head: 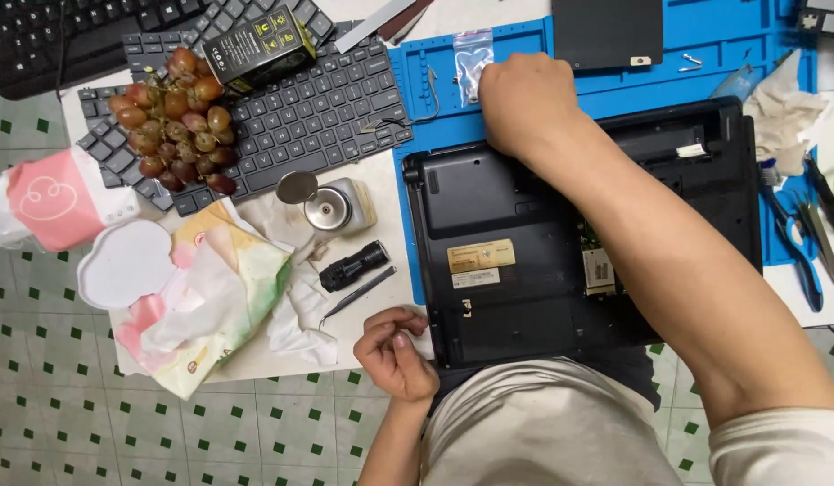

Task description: A person is reassembling laptop parts by using a screwdriver to secure screws on the bottom casing.

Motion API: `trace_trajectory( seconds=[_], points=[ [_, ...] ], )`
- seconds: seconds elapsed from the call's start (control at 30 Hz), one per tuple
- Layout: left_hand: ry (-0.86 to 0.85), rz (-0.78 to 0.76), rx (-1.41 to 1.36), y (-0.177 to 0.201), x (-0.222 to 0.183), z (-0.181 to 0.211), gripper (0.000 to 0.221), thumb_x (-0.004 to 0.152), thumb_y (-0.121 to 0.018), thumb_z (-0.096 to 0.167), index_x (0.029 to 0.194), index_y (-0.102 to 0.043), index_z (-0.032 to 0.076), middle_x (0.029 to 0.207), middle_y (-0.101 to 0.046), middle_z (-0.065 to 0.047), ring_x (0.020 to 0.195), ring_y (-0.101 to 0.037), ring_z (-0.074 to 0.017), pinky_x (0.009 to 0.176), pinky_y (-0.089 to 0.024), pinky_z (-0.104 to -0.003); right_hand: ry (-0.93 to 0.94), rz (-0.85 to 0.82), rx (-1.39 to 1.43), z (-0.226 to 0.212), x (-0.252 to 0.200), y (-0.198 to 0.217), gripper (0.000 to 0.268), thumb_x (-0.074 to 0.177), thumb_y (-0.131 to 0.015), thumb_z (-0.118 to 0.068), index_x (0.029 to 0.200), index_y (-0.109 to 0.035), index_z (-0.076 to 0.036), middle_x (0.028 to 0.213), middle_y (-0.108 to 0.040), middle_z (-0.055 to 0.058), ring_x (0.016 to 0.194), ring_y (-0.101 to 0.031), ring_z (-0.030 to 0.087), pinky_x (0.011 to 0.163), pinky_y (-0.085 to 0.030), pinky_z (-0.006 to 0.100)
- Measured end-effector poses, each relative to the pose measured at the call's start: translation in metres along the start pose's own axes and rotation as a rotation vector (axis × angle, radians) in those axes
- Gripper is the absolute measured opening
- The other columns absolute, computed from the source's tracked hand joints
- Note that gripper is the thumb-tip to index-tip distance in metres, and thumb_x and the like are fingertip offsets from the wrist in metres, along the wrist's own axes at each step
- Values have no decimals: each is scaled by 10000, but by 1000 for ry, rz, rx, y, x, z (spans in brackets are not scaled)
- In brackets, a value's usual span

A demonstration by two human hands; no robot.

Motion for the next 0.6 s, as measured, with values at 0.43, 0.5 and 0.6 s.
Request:
trace_trajectory(
  seconds=[0.43, 0.5, 0.6],
  points=[
    [11, 2, -8, 2, -3, -1, 103, 1057, -458, 113, 1150, -468, 72, 1003, -608, -212, 729, -626, -245, 613, -540, -294, 284, -123, 62, 5, -5, 35, 142, 908, -724, -297, 994, -821, -237, 956, -769, 110, 951, -702, 387, 738, -582, 508],
    [16, 10, 0, 3, -3, -2, 103, 1052, -465, 119, 1144, -467, 72, 996, -609, -217, 721, -627, -244, 607, -536, -291, 352, -90, 68, 5, -8, 34, 137, 911, -730, -303, 997, -821, -249, 961, -778, 67, 918, -712, 360, 715, -579, 489],
    [26, 22, 6, 3, -4, -3, 103, 1042, -465, 115, 1134, -462, 69, 981, -607, -227, 708, -618, -247, 593, -522, -290, 470, -35, 71, 3, -14, 36, 113, 919, -729, -296, 995, -795, -245, 971, -758, 0, 850, -713, 335, 647, -548, 476]
  ],
)
Point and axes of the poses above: each hand's wrist, its own x-axis towards the middle knuckle, its own y-axis out of the back of the hand, z = x × y, the point moved 6 cm from there along x, towards the middle knuckle
